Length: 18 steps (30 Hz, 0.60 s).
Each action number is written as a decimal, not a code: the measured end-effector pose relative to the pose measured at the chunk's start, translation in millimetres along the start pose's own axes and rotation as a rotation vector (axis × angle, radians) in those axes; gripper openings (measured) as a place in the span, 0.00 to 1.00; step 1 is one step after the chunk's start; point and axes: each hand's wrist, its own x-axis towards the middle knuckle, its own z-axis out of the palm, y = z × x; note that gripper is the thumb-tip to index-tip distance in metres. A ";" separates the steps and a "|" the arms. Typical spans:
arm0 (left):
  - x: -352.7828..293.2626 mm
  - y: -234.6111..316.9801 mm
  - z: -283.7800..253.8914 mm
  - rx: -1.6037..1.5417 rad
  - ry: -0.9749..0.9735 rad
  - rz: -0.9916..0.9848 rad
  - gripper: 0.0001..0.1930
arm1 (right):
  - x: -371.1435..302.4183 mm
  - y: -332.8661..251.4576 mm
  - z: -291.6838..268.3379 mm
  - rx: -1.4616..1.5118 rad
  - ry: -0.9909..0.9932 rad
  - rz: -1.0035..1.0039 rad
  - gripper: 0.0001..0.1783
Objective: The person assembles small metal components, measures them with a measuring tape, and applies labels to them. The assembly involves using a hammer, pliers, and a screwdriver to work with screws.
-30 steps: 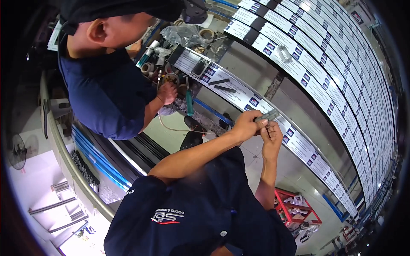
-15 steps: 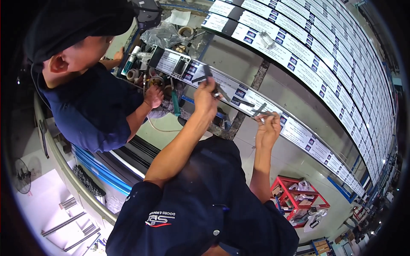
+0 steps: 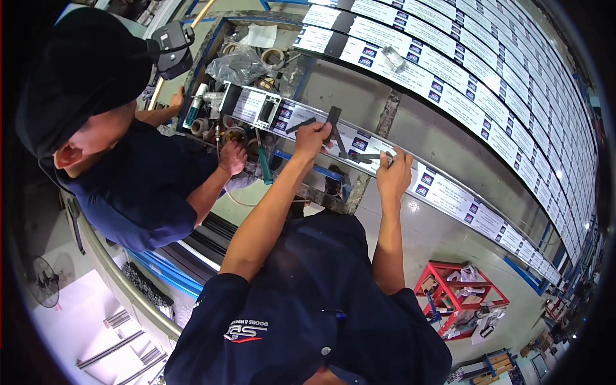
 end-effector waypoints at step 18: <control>-86.0 52.8 3.7 0.087 -0.090 0.263 0.08 | 1.7 -86.3 7.2 1.195 -0.472 0.215 0.04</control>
